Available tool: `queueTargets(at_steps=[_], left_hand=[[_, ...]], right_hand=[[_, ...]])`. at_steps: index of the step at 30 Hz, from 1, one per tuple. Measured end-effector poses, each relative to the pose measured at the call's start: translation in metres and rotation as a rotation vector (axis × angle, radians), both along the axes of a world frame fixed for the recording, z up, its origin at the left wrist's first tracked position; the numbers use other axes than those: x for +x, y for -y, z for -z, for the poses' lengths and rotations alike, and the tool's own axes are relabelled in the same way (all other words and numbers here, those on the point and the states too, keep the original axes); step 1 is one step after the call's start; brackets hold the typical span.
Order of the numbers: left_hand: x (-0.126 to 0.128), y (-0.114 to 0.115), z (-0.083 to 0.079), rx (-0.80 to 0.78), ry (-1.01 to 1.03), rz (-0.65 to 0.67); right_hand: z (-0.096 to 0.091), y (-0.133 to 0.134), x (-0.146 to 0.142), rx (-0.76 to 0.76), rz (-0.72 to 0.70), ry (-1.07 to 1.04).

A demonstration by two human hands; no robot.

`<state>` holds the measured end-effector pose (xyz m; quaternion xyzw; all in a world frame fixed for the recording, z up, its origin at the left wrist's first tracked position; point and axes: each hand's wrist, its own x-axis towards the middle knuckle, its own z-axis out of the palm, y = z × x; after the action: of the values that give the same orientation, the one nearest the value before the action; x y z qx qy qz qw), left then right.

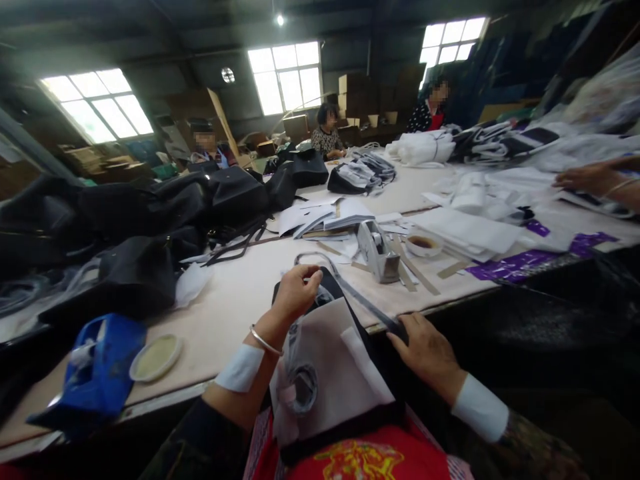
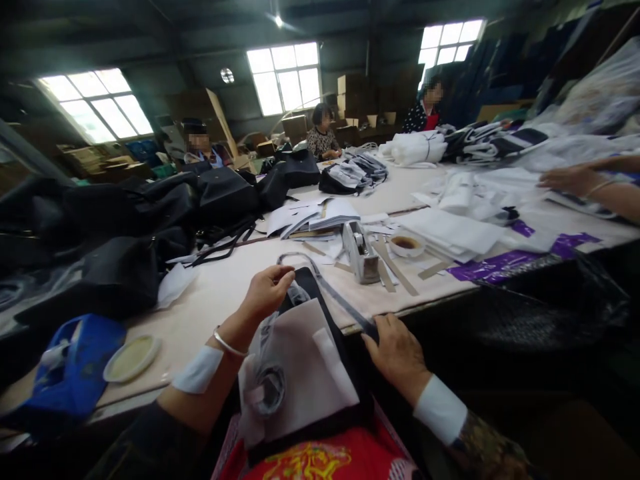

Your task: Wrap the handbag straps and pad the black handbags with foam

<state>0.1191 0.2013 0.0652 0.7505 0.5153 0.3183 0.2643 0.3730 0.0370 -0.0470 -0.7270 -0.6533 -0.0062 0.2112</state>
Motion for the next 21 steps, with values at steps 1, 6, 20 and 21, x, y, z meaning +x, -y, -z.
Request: queueTargets(at_steps=[1,6,20,21], left_hand=[[0.004,0.006,0.003,-0.012,0.005,0.028],[-0.001,0.037,0.002,-0.048,0.011,0.083],[0.016,0.13,-0.028,-0.451,0.598,0.525],[0.017,0.13,-0.029,-0.478,0.66,0.496]], right_hand=[[0.002,-0.001,0.002,-0.023,0.017,0.056],[0.006,-0.009,0.007,-0.071,0.02,0.175],[-0.114,0.028,-0.053,-0.108,-0.466,-0.857],[-0.114,0.032,-0.058,-0.175,-0.5,-0.902]])
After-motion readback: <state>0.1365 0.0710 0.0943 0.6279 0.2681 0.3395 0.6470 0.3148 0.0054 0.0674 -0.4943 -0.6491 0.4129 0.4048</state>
